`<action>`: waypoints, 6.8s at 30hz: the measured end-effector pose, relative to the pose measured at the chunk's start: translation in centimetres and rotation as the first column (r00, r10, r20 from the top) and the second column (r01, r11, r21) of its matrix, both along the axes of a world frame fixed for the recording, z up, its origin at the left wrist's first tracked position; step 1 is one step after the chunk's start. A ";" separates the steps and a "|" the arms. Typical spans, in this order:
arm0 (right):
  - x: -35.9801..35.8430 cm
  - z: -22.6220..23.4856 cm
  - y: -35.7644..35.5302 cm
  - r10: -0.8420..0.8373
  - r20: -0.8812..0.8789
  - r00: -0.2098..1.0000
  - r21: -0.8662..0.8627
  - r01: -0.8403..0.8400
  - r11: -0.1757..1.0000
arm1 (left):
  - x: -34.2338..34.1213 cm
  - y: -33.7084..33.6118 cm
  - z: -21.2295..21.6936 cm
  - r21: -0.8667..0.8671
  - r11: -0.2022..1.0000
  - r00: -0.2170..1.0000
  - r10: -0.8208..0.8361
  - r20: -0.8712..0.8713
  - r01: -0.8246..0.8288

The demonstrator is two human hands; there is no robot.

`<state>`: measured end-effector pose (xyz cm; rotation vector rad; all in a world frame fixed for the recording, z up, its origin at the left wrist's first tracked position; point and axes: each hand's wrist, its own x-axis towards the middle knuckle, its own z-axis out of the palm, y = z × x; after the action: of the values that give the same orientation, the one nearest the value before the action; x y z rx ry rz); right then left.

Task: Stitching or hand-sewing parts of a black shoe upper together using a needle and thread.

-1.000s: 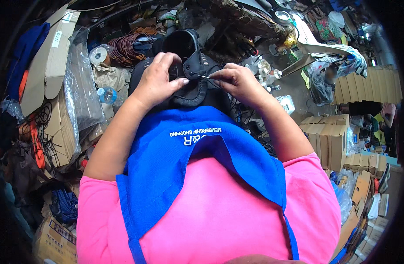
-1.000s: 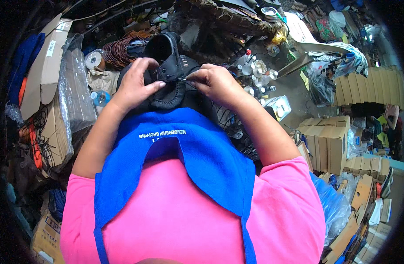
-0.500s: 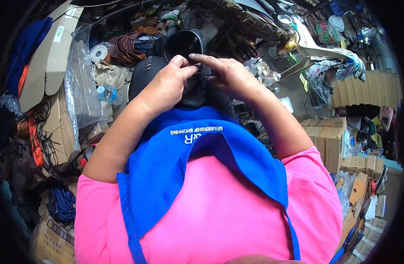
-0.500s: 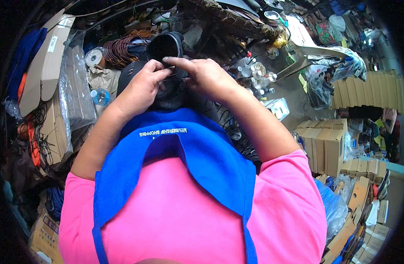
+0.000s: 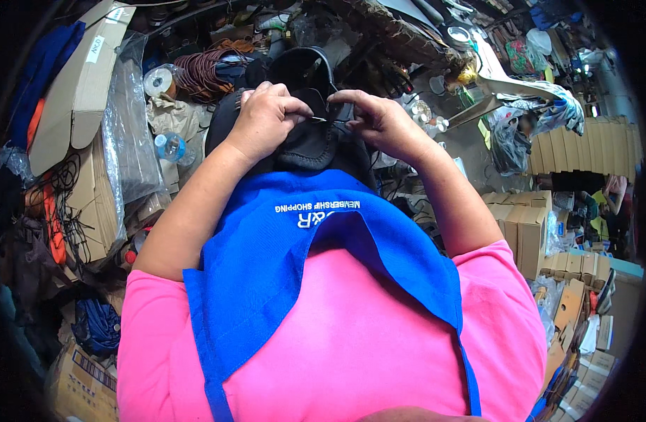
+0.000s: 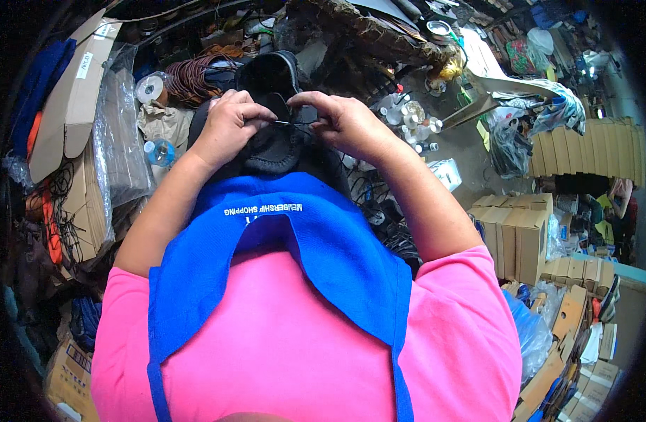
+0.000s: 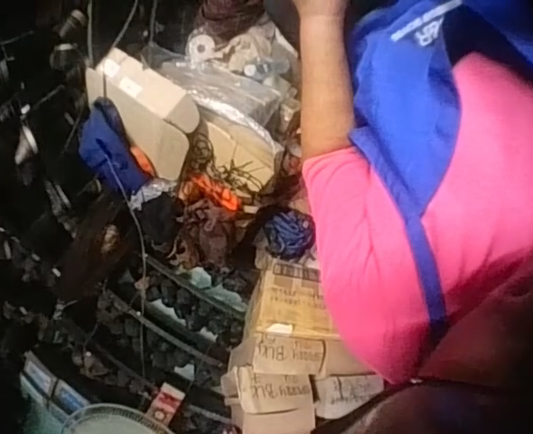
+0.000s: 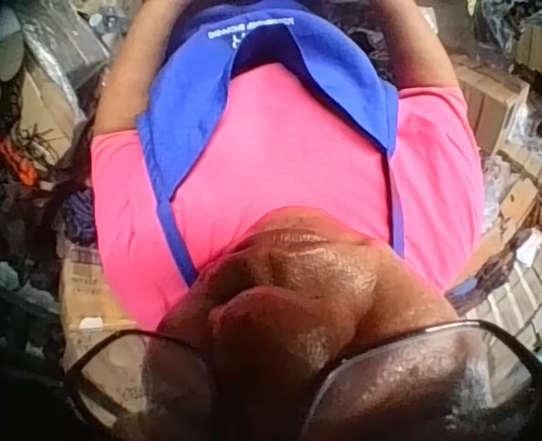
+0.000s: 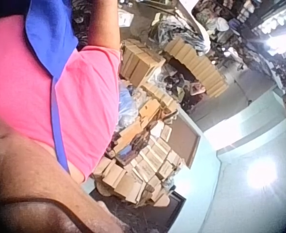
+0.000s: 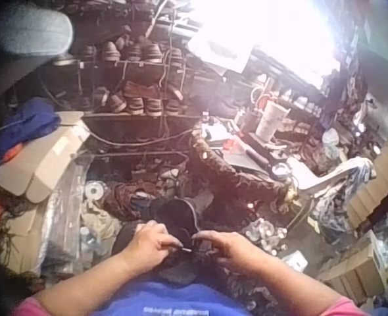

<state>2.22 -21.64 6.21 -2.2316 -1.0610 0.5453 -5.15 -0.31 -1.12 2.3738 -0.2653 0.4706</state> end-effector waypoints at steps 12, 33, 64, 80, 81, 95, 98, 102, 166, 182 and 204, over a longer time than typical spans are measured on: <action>0.3 -0.5 -0.3 -0.005 0.001 1.000 0.030 0.005 1.000 | 0.5 -0.2 -0.7 0.017 1.000 0.998 -0.016 -0.064 0.017; 0.6 -5.7 -1.7 -0.234 -0.503 0.832 0.133 0.341 0.930 | 1.3 -0.5 -0.8 -0.248 0.966 0.974 -0.116 -0.194 0.066; -1.5 -7.3 0.1 -0.046 -0.849 0.526 0.383 0.673 0.633 | -0.9 -1.4 1.3 0.093 0.992 0.974 -0.061 -0.218 0.083; 4.1 -2.2 -1.9 0.412 -0.849 0.330 0.446 0.866 0.227 | -5.7 4.3 5.4 -0.926 0.377 0.998 -0.066 -0.007 0.019; 4.0 -0.9 -1.2 0.463 -0.815 0.349 0.508 0.814 0.281 | -4.8 2.5 6.5 -0.955 0.264 0.988 -0.099 0.115 0.137; 3.8 -1.4 -6.7 -0.117 0.319 0.940 -0.376 0.239 0.895 | -9.5 6.0 2.7 0.335 0.933 0.953 0.212 -0.214 -0.133; 4.3 -3.0 -7.2 -0.061 0.427 0.902 -0.241 0.179 0.954 | -11.2 7.0 2.0 0.444 0.878 0.910 0.320 -0.265 -0.180; 5.2 -4.1 -7.7 0.017 0.478 0.878 -0.211 0.096 0.973 | -12.5 7.5 1.5 0.449 0.880 0.916 0.299 -0.266 -0.157; -3.2 3.6 -2.7 -0.079 -0.540 0.838 0.309 0.284 0.908 | -4.8 5.4 8.5 -0.480 0.860 0.984 0.177 -0.033 -0.171; 4.1 7.3 -8.1 -0.423 -0.286 0.860 0.259 0.494 0.830 | -5.6 10.7 0.7 -0.818 0.421 0.861 -0.146 -0.487 -0.391; -0.7 -4.0 13.0 0.203 0.503 0.840 0.053 -0.265 0.963 | -5.0 11.3 0.0 -0.786 0.389 0.788 -0.202 -0.582 -0.481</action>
<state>1.48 -8.66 2.25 -2.1968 -1.5967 -0.0146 -10.13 11.00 -1.11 1.2600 0.4555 -0.1279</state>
